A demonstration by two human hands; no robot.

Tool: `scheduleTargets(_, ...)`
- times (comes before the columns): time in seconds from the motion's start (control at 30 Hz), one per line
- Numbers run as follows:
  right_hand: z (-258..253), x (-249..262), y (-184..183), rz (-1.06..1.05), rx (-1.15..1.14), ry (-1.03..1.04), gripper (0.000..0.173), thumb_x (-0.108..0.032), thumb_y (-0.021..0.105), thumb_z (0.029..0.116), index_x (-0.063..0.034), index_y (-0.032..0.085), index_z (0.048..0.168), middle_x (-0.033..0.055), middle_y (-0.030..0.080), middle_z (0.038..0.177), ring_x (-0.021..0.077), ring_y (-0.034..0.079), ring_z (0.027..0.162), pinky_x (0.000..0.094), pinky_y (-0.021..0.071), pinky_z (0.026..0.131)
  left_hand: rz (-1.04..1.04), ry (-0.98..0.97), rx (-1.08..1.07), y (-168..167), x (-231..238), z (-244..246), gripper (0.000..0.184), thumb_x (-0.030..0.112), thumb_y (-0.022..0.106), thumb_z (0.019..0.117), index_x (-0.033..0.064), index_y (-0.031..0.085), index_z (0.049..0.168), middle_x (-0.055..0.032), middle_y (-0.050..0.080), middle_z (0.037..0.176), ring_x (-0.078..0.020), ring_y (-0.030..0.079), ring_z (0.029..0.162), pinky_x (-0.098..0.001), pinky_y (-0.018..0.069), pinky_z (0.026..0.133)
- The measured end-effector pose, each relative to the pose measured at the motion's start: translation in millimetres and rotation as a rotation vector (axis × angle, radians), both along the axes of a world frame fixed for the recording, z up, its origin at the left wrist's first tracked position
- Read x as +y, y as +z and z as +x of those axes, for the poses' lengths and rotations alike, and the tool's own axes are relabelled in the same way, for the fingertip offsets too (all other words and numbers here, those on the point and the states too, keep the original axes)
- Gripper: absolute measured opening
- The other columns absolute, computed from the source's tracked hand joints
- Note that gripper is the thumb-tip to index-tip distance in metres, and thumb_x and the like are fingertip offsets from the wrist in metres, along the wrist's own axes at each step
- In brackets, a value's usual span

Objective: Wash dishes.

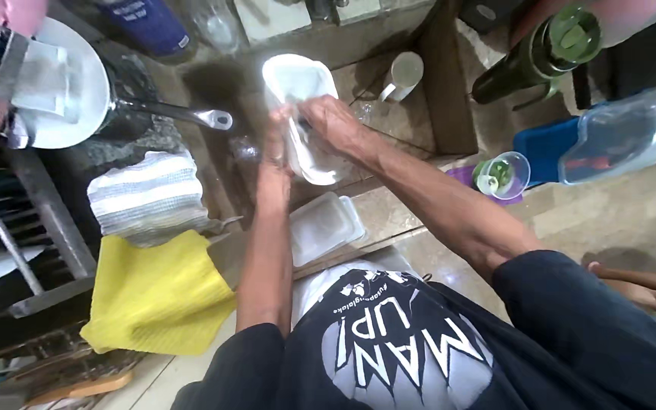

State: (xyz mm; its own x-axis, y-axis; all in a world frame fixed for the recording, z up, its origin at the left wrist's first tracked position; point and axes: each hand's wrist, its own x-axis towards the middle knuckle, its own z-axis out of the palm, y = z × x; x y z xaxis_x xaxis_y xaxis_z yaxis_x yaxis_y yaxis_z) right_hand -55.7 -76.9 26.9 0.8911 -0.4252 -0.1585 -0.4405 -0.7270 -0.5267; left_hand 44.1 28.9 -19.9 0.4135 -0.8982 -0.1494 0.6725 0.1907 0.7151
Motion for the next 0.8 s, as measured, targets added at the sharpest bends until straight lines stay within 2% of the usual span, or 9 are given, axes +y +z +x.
scheduleTargets(0.07, 9, 0, -7, -0.111, -0.162, -0.135, 0.020, -0.007, 0.061, 0.0963, -0.0010, 0.069, 0.113, 0.0185, 0.068, 0.113, 0.0343, 0.069, 0.103, 0.0503, 0.0566, 0.087, -0.008, -0.029, -0.009, -1, 2, -5, 0.072, 0.055, 0.084, 0.0723, 0.0105, 0.057, 0.121, -0.0028, 0.072, 0.100, -0.0116, 0.071, 0.092, -0.0327, 0.0622, 0.082)
scheduleTargets(0.17, 1, 10, -9, 0.074, -0.314, -0.073, 0.026, -0.007, 0.068, 0.0886, 0.0028, 0.072, 0.113, 0.0201, 0.069, 0.111, 0.0319, 0.068, 0.102, 0.0461, 0.0547, 0.092, -0.059, -0.018, 0.034, -4, -7, 2, 0.067, 0.054, 0.086, 0.0723, 0.0109, 0.059, 0.117, -0.0030, 0.072, 0.095, -0.0117, 0.070, 0.088, -0.0329, 0.0617, 0.079)
scheduleTargets(0.23, -11, 8, 8, 0.230, -0.105, 0.138, 0.020, -0.013, 0.073, 0.0865, 0.0015, 0.072, 0.101, 0.0181, 0.070, 0.097, 0.0314, 0.068, 0.093, 0.0510, 0.0528, 0.087, -0.036, 0.043, 0.024, -3, -6, 8, 0.077, 0.057, 0.086, 0.0709, 0.0097, 0.054, 0.123, -0.0052, 0.071, 0.101, -0.0144, 0.071, 0.093, -0.0359, 0.0622, 0.082)
scheduleTargets(0.3, -25, -8, 27, 0.302, 0.024, 0.208, 0.020, -0.012, 0.072, 0.0888, -0.0002, 0.073, 0.105, 0.0160, 0.072, 0.098, 0.0295, 0.069, 0.092, 0.0517, 0.0534, 0.087, -0.012, 0.014, -0.030, -2, -4, 12, 0.082, 0.062, 0.086, 0.0686, 0.0095, 0.055, 0.124, -0.0051, 0.073, 0.103, -0.0158, 0.072, 0.094, -0.0372, 0.0628, 0.082)
scheduleTargets(0.43, -66, -31, 45, 0.353, -0.516, -0.276, 0.029, -0.007, 0.056, 0.0946, 0.0002, 0.067, 0.121, 0.0112, 0.070, 0.112, 0.0137, 0.068, 0.098, 0.0349, 0.0584, 0.088, 0.034, 0.028, -0.106, -1, 13, 19, 0.066, 0.057, 0.081, 0.0754, 0.0132, 0.059, 0.120, -0.0006, 0.073, 0.103, -0.0122, 0.072, 0.095, -0.0358, 0.0626, 0.082)
scheduleTargets(0.53, -73, -43, 26, 0.240, -0.720, -0.446, 0.035, -0.008, 0.052, 0.0970, 0.0036, 0.062, 0.128, 0.0169, 0.064, 0.124, 0.0188, 0.064, 0.111, 0.0355, 0.0552, 0.095, 0.124, 0.062, -0.110, 9, 16, 4, 0.033, 0.034, 0.059, 0.0884, 0.0137, 0.060, 0.114, 0.0000, 0.075, 0.097, -0.0112, 0.072, 0.090, -0.0346, 0.0626, 0.079)
scheduleTargets(0.63, -70, -40, 1, 0.050, -0.644, -0.359, 0.032, -0.003, 0.052, 0.0968, 0.0055, 0.064, 0.126, 0.0210, 0.061, 0.135, 0.0260, 0.062, 0.122, 0.0387, 0.0527, 0.102, 0.389, -0.022, -0.178, 12, 1, -11, 0.036, 0.015, 0.055, 0.0868, 0.0090, 0.053, 0.122, -0.0048, 0.071, 0.097, -0.0151, 0.072, 0.084, -0.0372, 0.0630, 0.072)
scheduleTargets(0.7, -71, -45, 3, -0.028, -0.615, -0.315, 0.033, -0.004, 0.052, 0.0987, 0.0050, 0.063, 0.129, 0.0192, 0.062, 0.138, 0.0254, 0.063, 0.124, 0.0397, 0.0518, 0.105, 0.621, -0.038, -0.366, 13, -10, -8, 0.048, 0.014, 0.059, 0.0879, 0.0042, 0.051, 0.135, -0.0114, 0.067, 0.111, -0.0184, 0.069, 0.093, -0.0411, 0.0604, 0.079)
scheduleTargets(0.8, -71, -46, 11, -0.131, -0.615, -0.180, 0.031, -0.004, 0.053, 0.0974, 0.0051, 0.066, 0.124, 0.0188, 0.066, 0.130, 0.0267, 0.064, 0.123, 0.0402, 0.0515, 0.106, 0.832, -0.065, -0.674, 30, -23, -4, 0.042, 0.017, 0.057, 0.0968, 0.0009, 0.056, 0.136, -0.0193, 0.065, 0.123, -0.0268, 0.065, 0.111, -0.0502, 0.0542, 0.094)
